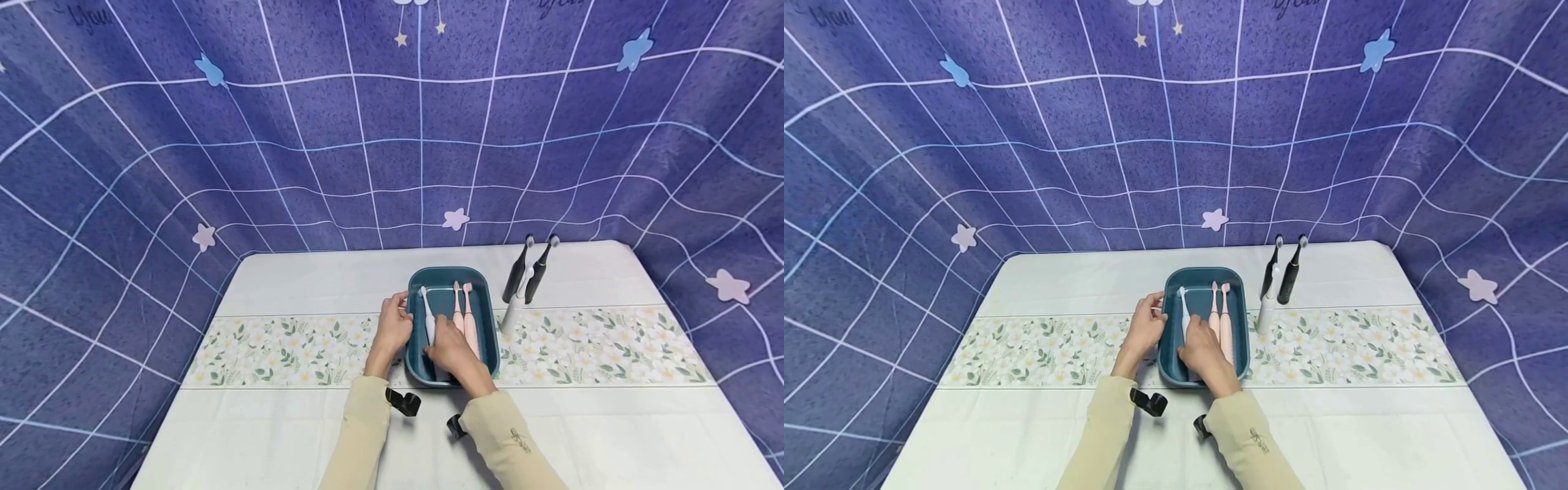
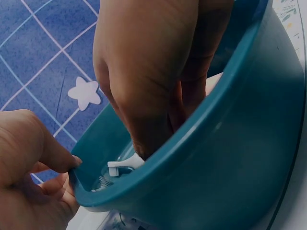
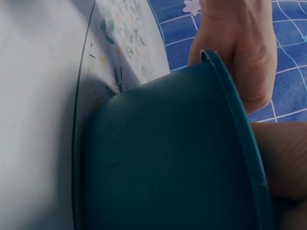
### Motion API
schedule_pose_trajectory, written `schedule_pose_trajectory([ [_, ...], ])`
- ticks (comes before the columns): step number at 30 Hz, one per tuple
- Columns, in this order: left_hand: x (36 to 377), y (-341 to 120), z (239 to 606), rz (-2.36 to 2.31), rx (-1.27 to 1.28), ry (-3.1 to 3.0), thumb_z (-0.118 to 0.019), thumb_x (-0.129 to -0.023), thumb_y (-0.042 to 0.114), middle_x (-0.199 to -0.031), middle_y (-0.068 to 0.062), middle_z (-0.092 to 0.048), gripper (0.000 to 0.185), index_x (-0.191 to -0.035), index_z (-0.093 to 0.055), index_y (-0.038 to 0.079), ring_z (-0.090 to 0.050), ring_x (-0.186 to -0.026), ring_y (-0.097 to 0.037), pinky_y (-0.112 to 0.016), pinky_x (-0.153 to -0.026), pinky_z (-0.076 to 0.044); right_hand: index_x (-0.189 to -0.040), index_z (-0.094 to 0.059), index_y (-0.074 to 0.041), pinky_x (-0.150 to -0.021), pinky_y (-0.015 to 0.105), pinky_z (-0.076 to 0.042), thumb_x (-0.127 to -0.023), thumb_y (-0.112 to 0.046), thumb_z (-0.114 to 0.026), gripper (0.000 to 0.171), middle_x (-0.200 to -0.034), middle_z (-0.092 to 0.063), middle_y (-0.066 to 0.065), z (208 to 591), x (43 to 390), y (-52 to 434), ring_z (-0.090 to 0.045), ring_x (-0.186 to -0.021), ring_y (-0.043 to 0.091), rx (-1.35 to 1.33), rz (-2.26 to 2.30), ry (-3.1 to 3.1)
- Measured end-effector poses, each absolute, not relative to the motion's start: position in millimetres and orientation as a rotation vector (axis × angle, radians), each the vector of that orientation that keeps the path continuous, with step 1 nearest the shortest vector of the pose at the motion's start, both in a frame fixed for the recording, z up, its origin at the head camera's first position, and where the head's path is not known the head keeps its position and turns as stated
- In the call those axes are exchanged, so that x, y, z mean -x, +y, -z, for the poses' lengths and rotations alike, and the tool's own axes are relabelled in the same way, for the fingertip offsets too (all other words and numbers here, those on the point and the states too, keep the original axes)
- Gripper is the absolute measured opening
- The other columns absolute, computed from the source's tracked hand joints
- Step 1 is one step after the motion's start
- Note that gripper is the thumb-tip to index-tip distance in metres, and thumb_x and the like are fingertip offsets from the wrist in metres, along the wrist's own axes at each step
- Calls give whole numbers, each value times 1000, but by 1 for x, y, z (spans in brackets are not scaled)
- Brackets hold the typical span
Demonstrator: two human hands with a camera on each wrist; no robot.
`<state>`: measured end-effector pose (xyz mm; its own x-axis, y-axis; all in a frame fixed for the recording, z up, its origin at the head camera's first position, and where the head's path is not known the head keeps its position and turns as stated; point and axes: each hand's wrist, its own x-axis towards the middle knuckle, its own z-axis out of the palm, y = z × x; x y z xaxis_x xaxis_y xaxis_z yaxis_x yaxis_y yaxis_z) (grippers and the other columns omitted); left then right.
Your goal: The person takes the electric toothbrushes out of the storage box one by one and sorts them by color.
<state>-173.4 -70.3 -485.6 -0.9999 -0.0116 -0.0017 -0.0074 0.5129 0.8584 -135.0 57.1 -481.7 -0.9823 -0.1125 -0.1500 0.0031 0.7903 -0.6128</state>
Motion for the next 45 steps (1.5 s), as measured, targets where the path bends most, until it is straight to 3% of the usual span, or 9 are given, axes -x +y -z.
schedule_pose_trajectory([
  [8,172,-70,485,1549,-1,-2725,-49,-88,-5,-109,-16,-49,46,-133,-51,-1,-51,-86,-22,-39,-82,-44,-129,-44,10,-87,46,-49,-80,-15,-75,63,-115,-57,27,485,142,54,-59,-103,35,41,918,2790],
  [20,173,-70,486,1535,-27,-2732,-50,-88,-5,-108,-14,-48,46,-134,-51,1,-49,-85,-20,-36,-80,-43,-113,-51,1,-73,40,-49,-76,-9,-75,45,-93,-61,14,489,146,62,-58,-82,25,52,1060,2768],
  [28,174,-69,485,1548,-54,-2747,-50,-88,-4,-112,-14,-48,47,-135,-50,3,-51,-89,-21,-37,-83,-44,-121,-51,-2,-69,33,-45,-75,-7,-75,52,-88,-60,8,489,141,68,-55,-76,19,59,1246,2791],
  [33,174,-68,486,1543,-70,-2752,-51,-89,-3,-112,-13,-49,47,-135,-51,4,-51,-89,-20,-36,-83,-44,-125,-50,-2,-71,30,-44,-75,-4,-75,56,-93,-60,8,488,139,71,-55,-79,18,49,1418,2767],
  [45,174,-67,485,1533,-65,-2724,-51,-87,-6,-108,-13,-49,46,-133,-52,1,-51,-86,-19,-35,-82,-44,-133,-46,-3,-81,38,-53,-76,3,-73,63,-107,-60,15,468,127,79,-60,-94,25,55,1736,2736],
])
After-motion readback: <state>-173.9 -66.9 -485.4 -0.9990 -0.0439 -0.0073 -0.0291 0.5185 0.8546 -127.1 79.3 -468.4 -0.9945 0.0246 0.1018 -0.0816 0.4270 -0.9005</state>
